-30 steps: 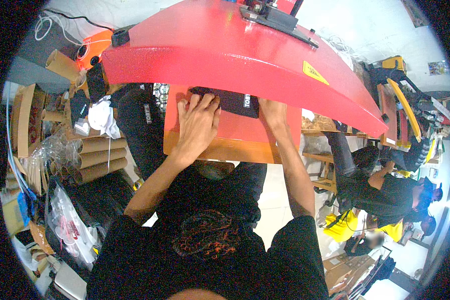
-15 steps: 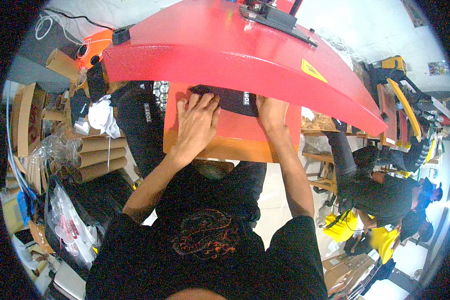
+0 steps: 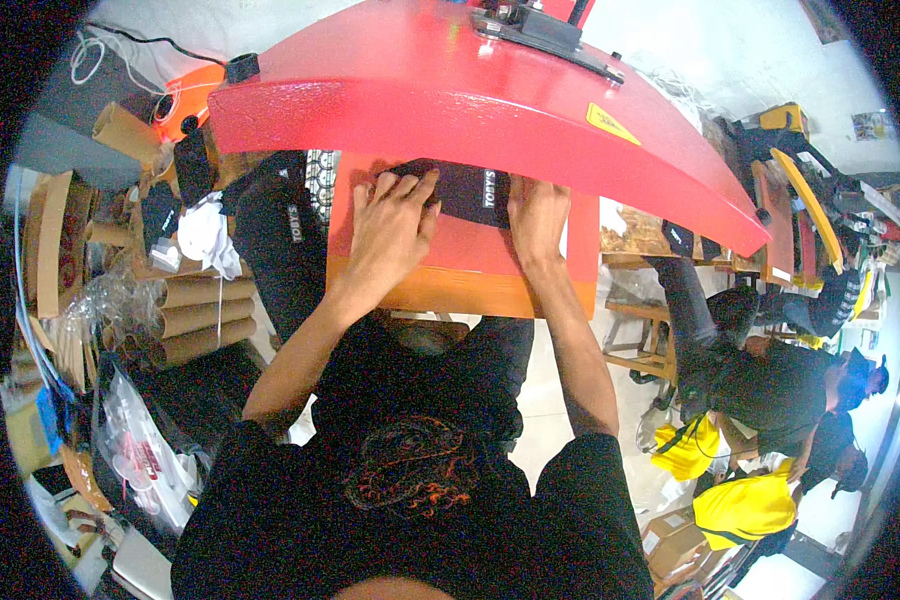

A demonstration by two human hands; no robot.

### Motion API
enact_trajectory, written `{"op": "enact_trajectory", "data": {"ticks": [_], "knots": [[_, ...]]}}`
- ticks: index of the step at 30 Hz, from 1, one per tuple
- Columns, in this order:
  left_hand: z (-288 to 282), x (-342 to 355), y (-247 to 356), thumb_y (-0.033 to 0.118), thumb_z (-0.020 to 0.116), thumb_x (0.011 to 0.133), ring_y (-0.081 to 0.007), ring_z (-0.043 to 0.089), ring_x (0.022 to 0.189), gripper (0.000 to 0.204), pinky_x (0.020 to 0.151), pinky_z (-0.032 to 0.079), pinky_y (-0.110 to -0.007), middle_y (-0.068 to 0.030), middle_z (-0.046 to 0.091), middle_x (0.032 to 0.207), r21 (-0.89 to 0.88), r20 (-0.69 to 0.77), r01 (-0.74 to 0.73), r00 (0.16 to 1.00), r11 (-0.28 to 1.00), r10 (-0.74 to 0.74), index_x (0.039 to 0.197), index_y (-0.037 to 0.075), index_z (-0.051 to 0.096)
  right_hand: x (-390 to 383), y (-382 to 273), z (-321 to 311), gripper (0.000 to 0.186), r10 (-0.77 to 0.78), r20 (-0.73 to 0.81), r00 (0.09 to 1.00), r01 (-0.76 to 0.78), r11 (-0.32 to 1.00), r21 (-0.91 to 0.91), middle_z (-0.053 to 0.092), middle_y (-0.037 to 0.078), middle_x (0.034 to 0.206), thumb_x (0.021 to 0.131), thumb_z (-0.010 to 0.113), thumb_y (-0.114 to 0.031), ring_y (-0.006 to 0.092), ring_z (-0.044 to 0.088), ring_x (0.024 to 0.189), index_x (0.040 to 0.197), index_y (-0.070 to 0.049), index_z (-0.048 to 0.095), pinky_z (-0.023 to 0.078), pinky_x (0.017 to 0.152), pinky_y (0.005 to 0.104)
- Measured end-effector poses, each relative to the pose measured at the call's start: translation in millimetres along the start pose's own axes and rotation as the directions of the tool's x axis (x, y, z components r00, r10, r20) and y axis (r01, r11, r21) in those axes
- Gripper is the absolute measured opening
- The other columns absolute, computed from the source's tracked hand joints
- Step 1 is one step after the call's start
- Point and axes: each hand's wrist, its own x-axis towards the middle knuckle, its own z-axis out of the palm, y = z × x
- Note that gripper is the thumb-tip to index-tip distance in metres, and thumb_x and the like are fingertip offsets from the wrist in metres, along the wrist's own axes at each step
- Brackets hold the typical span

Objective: The person repeatedly places black baseball caps onto a red heat press machine, closes the press, and then opens it to remove the caps. This cycle is performed multiple times in a workshop setting.

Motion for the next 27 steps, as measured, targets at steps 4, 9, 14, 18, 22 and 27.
{"op": "enact_trajectory", "data": {"ticks": [4, 9, 14, 18, 22, 27], "knots": [[-3, 7, 0, 0.026, 0.062, 0.098, -0.0262, 0.058, 0.11, 0.036, 0.093, 0.039, -0.048, -0.0076, 0.07, 0.112, -0.011, 0.045, -0.003, 0.999, 1.0, 0.004, 0.127, 0.007, 0.068, -3, 4, -9, 0.015, -0.116, -0.034, 0.993, 0.113, 0.991, -0.074, 0.073, 0.019, 0.1, 0.086, 0.077, -0.008, 0.0384, 0.07, 0.087, 0.1, -0.004, 0.071, 0.051, 0.087, 0.0479], [-8, 17, -2, 0.026, 0.062, 0.097, -0.0264, 0.06, 0.113, 0.033, 0.096, 0.039, -0.05, -0.0082, 0.071, 0.114, 0.001, 0.134, 0.004, 0.991, 1.0, -0.004, 0.123, 0.007, 0.07, -6, -16, -17, 0.017, -0.147, -0.139, 0.979, 0.111, 0.965, -0.238, 0.072, 0.01, 0.102, 0.084, 0.079, -0.01, 0.0288, 0.065, 0.099, 0.1, -0.01, 0.072, 0.045, 0.093, 0.046], [-5, 25, -2, 0.025, 0.063, 0.097, -0.0289, 0.06, 0.116, 0.034, 0.101, 0.038, -0.053, -0.0096, 0.07, 0.118, -0.016, 0.158, -0.006, 0.987, 1.0, 0.008, 0.124, 0.006, 0.07, -12, -15, -18, 0.022, -0.182, -0.073, 0.981, 0.171, 0.976, -0.136, 0.07, 0.008, 0.1, 0.085, 0.076, -0.008, 0.0284, 0.061, 0.102, 0.107, -0.01, 0.07, 0.043, 0.092, 0.0469], [-20, 18, 2, 0.024, 0.07, 0.092, -0.0317, 0.058, 0.119, 0.035, 0.106, 0.037, -0.054, -0.0112, 0.068, 0.121, -0.13, -0.109, -0.035, 0.994, 0.991, 0.02, 0.122, 0.005, 0.07, -8, -45, -32, 0.023, -0.219, -0.036, 0.975, 0.222, 0.965, 0.143, 0.07, 0.009, 0.1, 0.087, 0.072, -0.005, 0.0324, 0.063, 0.094, 0.11, -0.008, 0.07, 0.048, 0.084, 0.0462], [-70, -3, -2, 0.023, 0.077, 0.086, -0.0312, 0.058, 0.114, 0.035, 0.106, 0.037, -0.052, -0.0099, 0.067, 0.113, -0.254, -0.171, -0.285, 0.954, 0.924, 0.247, 0.116, 0.006, 0.07, -26, -105, -80, 0.014, -0.386, 0.226, 0.895, 0.295, 0.889, 0.35, 0.073, 0.015, 0.102, 0.09, 0.067, 0.003, 0.0313, 0.07, 0.09, 0.104, 0.0, 0.066, 0.055, 0.081, 0.0408], [-112, -64, -53, 0.018, 0.08, 0.086, -0.027, 0.064, 0.104, 0.025, 0.104, 0.04, -0.045, -0.0087, 0.07, 0.101, -0.584, 0.177, -0.078, 0.959, 0.808, 0.221, 0.105, 0.004, 0.073, -41, -150, -109, 0.02, -0.361, 0.199, 0.911, 0.153, 0.745, 0.649, 0.07, 0.017, 0.097, 0.086, 0.066, 0.011, 0.0301, 0.07, 0.089, 0.103, -0.001, 0.064, 0.057, 0.079, 0.0372]]}}
